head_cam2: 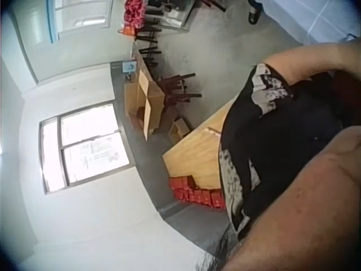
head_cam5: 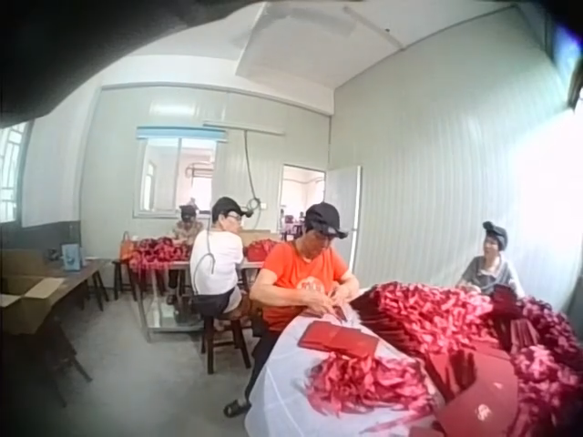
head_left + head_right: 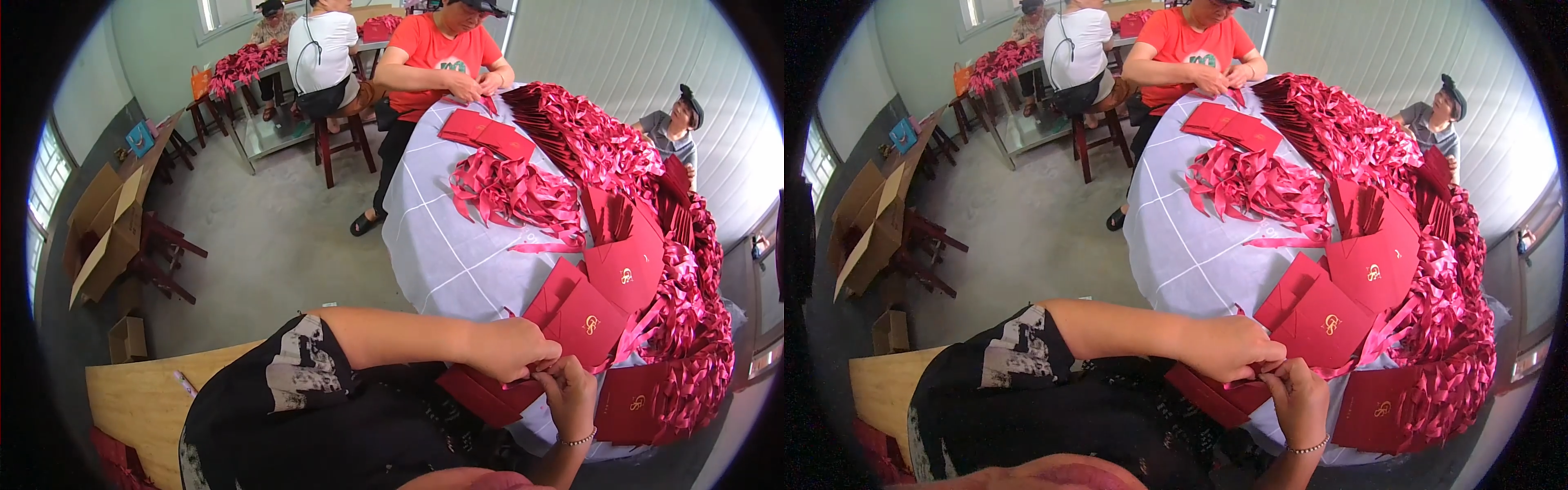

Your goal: The person attaches ribbon handles to paper gift bags by threading ribbons through the bags by hand.

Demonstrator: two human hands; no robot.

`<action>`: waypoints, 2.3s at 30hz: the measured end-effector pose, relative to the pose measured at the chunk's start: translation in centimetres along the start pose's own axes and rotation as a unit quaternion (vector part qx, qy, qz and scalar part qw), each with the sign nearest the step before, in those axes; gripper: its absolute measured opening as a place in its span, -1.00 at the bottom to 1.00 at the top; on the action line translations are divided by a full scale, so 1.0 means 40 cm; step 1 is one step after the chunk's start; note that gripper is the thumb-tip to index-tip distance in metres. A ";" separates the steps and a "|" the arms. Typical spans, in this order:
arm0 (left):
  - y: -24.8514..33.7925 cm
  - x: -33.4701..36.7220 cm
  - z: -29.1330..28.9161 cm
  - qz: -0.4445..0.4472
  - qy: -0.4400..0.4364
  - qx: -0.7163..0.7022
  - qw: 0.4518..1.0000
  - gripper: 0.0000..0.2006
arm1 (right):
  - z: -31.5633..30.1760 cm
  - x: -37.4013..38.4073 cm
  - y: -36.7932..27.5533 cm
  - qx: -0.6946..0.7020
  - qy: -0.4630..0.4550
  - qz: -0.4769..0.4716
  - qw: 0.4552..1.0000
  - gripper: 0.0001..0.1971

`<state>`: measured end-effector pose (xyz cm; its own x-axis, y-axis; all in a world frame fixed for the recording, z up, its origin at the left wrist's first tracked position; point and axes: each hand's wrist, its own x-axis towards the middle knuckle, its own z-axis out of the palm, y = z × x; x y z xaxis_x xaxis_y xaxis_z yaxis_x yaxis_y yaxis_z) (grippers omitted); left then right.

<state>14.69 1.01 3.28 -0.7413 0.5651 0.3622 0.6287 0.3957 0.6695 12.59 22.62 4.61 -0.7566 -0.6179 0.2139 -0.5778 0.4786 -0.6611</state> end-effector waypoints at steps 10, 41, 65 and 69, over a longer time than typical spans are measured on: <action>-0.005 -0.008 0.004 -0.092 -0.005 0.060 0.994 -0.84 | -0.026 0.004 -0.015 -0.033 -0.021 -0.031 0.999 -0.73; 0.065 -0.055 -0.005 0.104 0.028 0.192 0.976 -0.85 | -0.018 0.032 -0.005 0.331 -0.123 0.153 0.923 -0.85; 0.082 -0.085 0.031 0.208 0.021 0.129 0.969 -0.79 | 0.180 0.091 0.033 0.546 -0.165 0.117 0.813 -0.66; 0.077 -0.085 0.022 0.055 0.009 0.076 0.996 -0.88 | 0.149 0.108 0.030 0.301 0.001 0.126 0.945 -0.54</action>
<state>19.36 0.94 3.57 -0.6688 0.5990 0.4404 0.7340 0.4376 0.5194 10.46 16.80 0.45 -0.8480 -0.5299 -0.0038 -0.1006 0.1680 -0.9806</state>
